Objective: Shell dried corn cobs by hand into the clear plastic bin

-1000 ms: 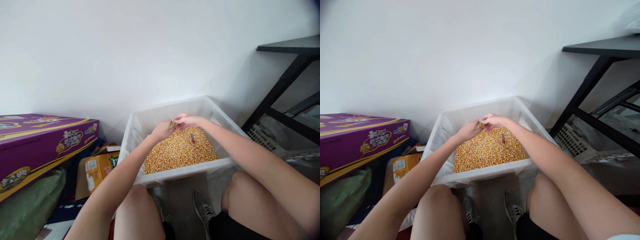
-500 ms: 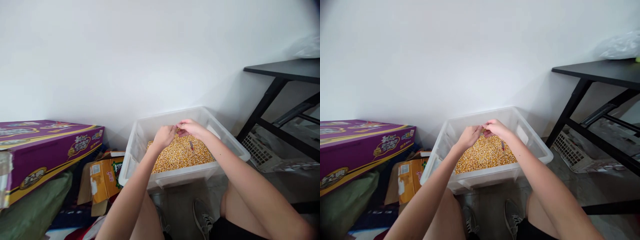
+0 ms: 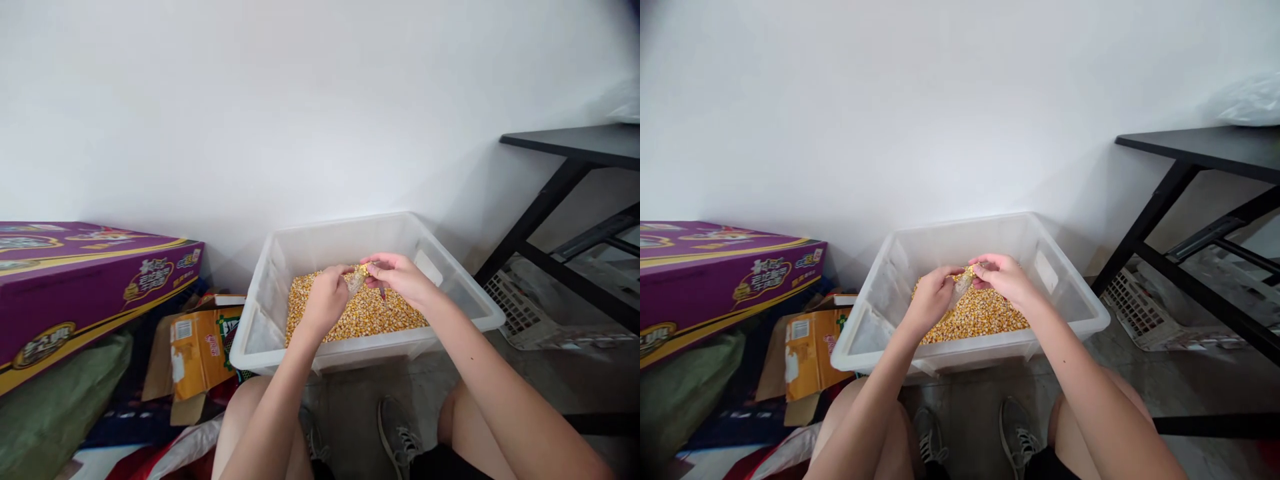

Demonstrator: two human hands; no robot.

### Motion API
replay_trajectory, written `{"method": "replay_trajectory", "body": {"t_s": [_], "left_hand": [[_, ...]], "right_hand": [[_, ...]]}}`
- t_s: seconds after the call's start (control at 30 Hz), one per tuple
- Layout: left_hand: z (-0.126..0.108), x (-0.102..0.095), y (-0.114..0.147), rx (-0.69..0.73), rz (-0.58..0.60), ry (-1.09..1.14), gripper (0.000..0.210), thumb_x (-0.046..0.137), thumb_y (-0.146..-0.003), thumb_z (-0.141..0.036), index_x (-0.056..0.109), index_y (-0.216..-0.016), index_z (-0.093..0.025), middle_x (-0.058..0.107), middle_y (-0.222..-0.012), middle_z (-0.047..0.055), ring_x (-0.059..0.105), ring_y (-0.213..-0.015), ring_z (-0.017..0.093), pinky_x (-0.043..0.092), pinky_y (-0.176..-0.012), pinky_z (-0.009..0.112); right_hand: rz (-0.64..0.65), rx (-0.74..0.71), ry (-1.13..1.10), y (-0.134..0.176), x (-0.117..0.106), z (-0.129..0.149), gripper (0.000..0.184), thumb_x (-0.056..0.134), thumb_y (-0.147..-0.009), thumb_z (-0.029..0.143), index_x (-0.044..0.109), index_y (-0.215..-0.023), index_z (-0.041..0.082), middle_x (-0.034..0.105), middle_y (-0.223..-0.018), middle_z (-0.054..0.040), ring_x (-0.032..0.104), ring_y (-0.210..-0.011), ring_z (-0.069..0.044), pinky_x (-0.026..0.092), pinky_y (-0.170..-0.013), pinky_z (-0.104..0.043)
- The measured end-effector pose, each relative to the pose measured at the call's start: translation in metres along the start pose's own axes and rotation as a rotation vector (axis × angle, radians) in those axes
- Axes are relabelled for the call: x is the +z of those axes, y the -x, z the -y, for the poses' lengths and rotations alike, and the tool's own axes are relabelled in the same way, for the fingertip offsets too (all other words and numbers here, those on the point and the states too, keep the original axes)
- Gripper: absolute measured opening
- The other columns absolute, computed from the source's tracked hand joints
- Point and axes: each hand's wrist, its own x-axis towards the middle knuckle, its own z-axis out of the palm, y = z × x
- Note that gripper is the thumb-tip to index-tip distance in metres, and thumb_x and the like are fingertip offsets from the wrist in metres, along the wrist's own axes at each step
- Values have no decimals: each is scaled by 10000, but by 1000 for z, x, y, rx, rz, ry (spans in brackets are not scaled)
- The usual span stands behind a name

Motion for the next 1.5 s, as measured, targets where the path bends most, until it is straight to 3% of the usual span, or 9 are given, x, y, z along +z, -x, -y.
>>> {"method": "replay_trajectory", "body": {"t_s": [0.13,0.3,0.57,0.77,0.97,1.13,1.23,1.33,1.5], "left_hand": [[-9,0,3,52,72,-32,357,318,-931,-368,609,-1031,-186,664,-942,62,599,-836,171,432,-755,279],[-12,2,5,0,113,-155,412,283,-927,-483,562,-961,-182,632,-755,47,574,-661,171,379,-606,255],[-18,0,5,-8,74,-13,413,195,-956,-434,519,-948,-177,592,-729,34,533,-614,133,359,-590,235],[-15,0,8,-42,112,107,435,181,-956,-429,518,-893,-162,577,-708,28,511,-569,106,379,-580,226],[-16,-1,10,-14,148,119,418,184,-960,-390,519,-1035,-153,597,-738,38,539,-618,121,403,-625,239],[-16,5,10,42,133,-5,389,214,-957,-313,463,-1195,-134,627,-846,89,576,-734,169,411,-680,273],[-13,9,9,32,146,-89,377,247,-948,-292,466,-1213,-135,641,-890,108,590,-780,193,412,-687,286],[-10,10,8,-14,130,-159,335,314,-936,-304,515,-1162,-161,654,-919,106,602,-811,205,410,-699,288],[-8,10,6,-34,61,-252,324,373,-921,-394,566,-1057,-171,663,-884,89,606,-767,193,404,-674,273]], "right_hand": [[35,3,-40,-4,3,-9,178,662,-733,182,661,-909,154,626,-707,-23,624,-677,-127,535,-710,-289],[90,-18,-212,-10,4,-21,236,702,-681,172,672,-915,161,656,-768,-27,622,-743,-125,518,-794,-306],[106,-50,-223,-9,6,-20,368,721,-672,185,665,-1035,186,682,-811,-38,637,-799,-134,505,-838,-309],[104,-132,-112,-7,11,-19,374,683,-686,173,653,-1058,172,686,-843,-58,643,-748,-148,526,-769,-325],[-7,-206,-1,-7,17,-22,358,566,-715,146,645,-1062,187,674,-753,-30,632,-634,-139,535,-669,-311],[-107,-264,103,-8,21,-30,312,575,-708,159,659,-1007,186,665,-731,-29,635,-673,-156,536,-667,-314],[-138,-239,165,-10,19,-32,285,588,-703,136,668,-970,197,665,-746,-39,637,-727,-175,538,-699,-326],[-88,-147,136,-11,15,-30,272,583,-727,127,659,-976,207,664,-778,-49,639,-757,-181,547,-691,-317],[-3,-21,42,-6,12,-19,220,581,-813,298,635,-1002,201,663,-889,-76,644,-747,-174,558,-620,-285]]}}
